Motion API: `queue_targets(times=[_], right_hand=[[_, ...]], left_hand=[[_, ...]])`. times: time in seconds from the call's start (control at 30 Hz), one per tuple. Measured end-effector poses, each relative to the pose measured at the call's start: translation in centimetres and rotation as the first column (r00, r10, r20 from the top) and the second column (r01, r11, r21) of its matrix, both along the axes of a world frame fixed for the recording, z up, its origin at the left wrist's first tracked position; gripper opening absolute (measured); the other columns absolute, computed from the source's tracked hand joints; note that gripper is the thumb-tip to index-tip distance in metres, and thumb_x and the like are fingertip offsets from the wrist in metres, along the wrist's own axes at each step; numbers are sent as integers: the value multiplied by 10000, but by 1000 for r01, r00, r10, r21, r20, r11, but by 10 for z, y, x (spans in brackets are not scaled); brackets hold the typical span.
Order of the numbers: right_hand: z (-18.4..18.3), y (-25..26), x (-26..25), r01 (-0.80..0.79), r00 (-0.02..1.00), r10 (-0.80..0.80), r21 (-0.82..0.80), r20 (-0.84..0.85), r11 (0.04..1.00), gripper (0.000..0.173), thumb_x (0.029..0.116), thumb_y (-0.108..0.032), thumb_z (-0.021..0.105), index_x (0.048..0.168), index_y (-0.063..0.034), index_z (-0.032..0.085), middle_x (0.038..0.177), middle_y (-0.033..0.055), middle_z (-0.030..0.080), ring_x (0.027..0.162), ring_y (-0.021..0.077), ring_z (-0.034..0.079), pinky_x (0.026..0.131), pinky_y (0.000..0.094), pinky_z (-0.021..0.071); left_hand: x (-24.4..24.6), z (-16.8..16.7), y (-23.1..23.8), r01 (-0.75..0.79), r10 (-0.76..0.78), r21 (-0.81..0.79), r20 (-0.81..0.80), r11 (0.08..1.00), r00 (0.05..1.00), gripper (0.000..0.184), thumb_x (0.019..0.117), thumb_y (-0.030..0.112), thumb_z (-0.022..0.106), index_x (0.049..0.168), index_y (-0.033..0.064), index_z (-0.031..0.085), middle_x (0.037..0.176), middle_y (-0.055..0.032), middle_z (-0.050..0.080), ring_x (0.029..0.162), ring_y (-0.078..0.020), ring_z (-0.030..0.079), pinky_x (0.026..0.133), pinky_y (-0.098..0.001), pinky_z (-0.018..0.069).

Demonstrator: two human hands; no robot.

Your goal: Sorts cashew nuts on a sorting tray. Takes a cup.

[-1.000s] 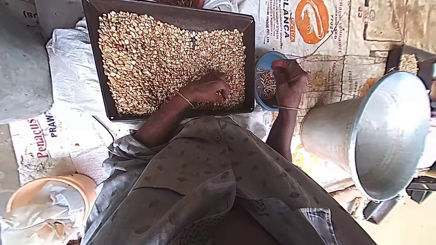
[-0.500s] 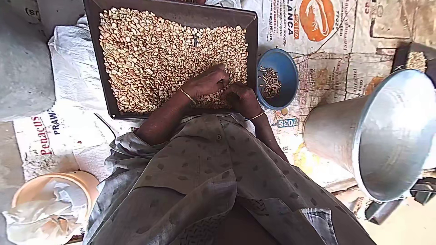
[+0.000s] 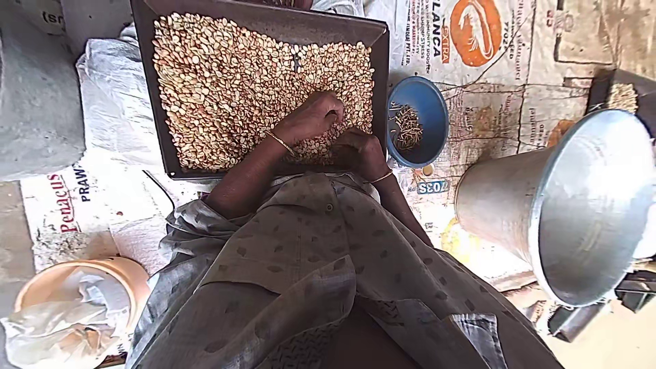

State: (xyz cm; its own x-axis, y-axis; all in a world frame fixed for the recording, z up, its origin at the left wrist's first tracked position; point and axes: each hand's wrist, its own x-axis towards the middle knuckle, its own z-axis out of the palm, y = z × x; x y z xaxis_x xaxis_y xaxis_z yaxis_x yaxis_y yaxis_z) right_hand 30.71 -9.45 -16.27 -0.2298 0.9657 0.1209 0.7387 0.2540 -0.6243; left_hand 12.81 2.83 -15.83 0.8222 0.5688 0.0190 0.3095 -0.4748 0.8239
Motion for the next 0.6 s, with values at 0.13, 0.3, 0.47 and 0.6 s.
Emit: queue_targets(times=[0.13,0.3,0.47,0.6], right_hand=[[15,-1,22,244,931,-210,84,-297,966,197,1016,-121,610,962,39,711,819,77,695,654,72,643,637,257,569],[49,7,82,540,835,-550,200,-6,818,300,1002,-174,628,1225,23,669,1240,202,660,1126,258,659,935,360,558],[43,10,77,497,864,-503,179,-13,849,258,992,-136,626,1177,30,696,1327,229,620,1205,291,639,960,359,570],[26,10,44,312,950,-308,130,-49,941,205,995,-64,591,1121,44,711,1149,215,705,943,253,731,822,368,610]], left_hand=[[-2,-1,1,-51,50,20,18,999,999,216,1004,-2,505,1032,-43,714,1100,-208,674,1049,-304,649,977,-428,497],[0,-4,4,-144,155,111,-94,983,983,196,982,25,571,1130,-56,671,1211,-262,598,1151,-409,600,1034,-513,479],[1,-7,5,-144,162,136,-136,980,977,245,958,29,623,1191,-36,663,1300,-278,550,1219,-441,560,1057,-546,466],[1,-6,4,-93,109,118,-145,989,983,230,952,-7,609,1172,-30,671,1259,-257,570,1168,-417,590,1033,-522,488]])
